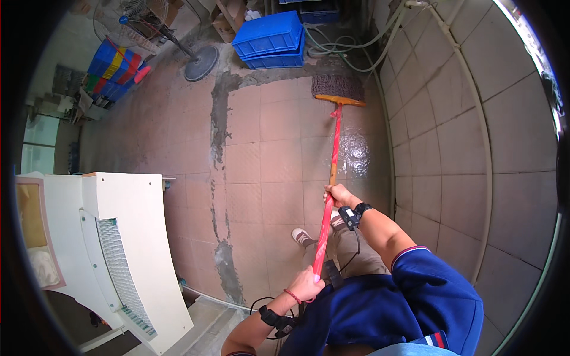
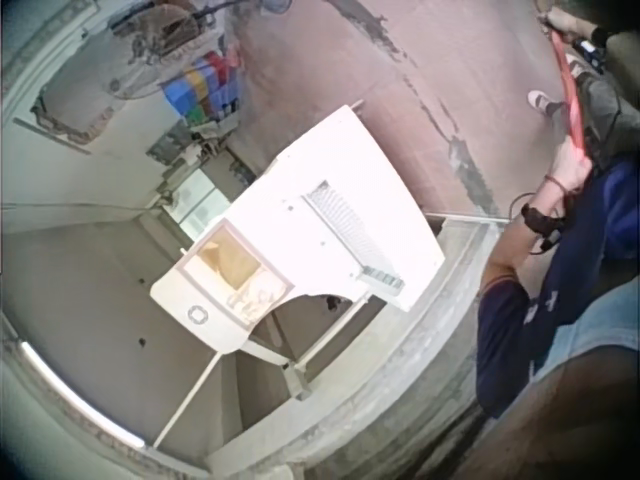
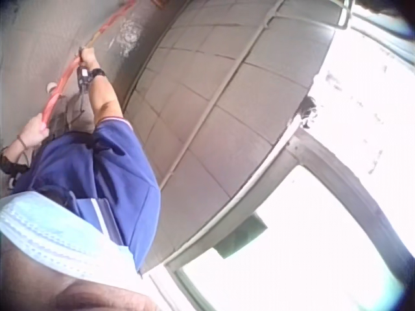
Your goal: Mop the floor in a metal fabrication facility.
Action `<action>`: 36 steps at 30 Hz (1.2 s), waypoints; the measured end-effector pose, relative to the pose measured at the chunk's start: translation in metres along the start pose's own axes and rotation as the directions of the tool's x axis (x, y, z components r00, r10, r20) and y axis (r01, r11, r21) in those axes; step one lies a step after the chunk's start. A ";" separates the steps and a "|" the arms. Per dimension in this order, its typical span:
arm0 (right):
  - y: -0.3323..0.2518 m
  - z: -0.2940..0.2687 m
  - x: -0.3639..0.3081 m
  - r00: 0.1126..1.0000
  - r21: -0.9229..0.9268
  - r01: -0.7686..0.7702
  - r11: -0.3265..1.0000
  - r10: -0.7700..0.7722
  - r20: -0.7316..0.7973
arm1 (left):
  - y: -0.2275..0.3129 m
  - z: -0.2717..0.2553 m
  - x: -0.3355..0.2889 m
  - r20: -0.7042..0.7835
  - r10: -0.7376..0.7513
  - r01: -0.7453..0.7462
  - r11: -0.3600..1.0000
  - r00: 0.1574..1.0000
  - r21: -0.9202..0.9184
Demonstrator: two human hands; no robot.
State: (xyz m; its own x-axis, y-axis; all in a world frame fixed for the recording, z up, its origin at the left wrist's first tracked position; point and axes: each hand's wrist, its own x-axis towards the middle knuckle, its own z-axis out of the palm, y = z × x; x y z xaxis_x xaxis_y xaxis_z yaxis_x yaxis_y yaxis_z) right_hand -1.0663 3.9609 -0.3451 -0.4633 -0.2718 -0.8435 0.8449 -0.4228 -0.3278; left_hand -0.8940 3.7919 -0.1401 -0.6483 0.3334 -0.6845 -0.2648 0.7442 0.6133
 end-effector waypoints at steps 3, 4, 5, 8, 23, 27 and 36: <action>0.007 -0.015 0.004 0.998 0.064 0.010 0.998 -0.014 0.059 | 0.004 0.007 0.001 0.069 -0.112 0.109 0.993 0.991 0.053; 0.008 -0.017 0.002 0.997 0.109 0.018 0.994 -0.026 0.079 | 0.006 0.009 0.000 0.080 -0.134 0.131 0.991 0.988 0.038; 0.013 -0.020 -0.005 0.997 0.095 -0.003 0.995 -0.005 0.082 | 0.007 0.012 -0.002 0.090 -0.154 0.153 0.988 0.984 0.023; 0.019 -0.026 -0.009 0.987 0.165 -0.008 0.986 -0.019 0.161 | 0.013 0.014 -0.005 0.087 -0.135 0.133 0.991 0.987 0.036; 0.026 -0.037 -0.027 0.960 0.148 -0.093 0.985 0.049 0.276 | 0.017 0.012 -0.030 0.167 -0.213 0.209 0.977 0.963 0.042; 0.027 -0.039 -0.023 0.961 0.181 -0.087 0.980 0.035 0.274 | 0.022 0.007 -0.029 0.175 -0.182 0.173 0.983 0.968 0.065; -0.016 0.004 -0.028 0.999 0.076 0.017 0.997 -0.020 0.042 | 0.031 -0.016 -0.037 0.203 -0.278 0.325 0.912 0.939 -0.251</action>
State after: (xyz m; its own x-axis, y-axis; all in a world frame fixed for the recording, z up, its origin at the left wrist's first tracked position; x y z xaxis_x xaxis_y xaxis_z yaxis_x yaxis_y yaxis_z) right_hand -1.0678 3.9718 -0.3147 -0.4907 -0.2990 -0.8184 0.8142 -0.4918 -0.3085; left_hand -0.8899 3.7932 -0.0890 -0.3898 0.2235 -0.8934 -0.6311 0.6416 0.4359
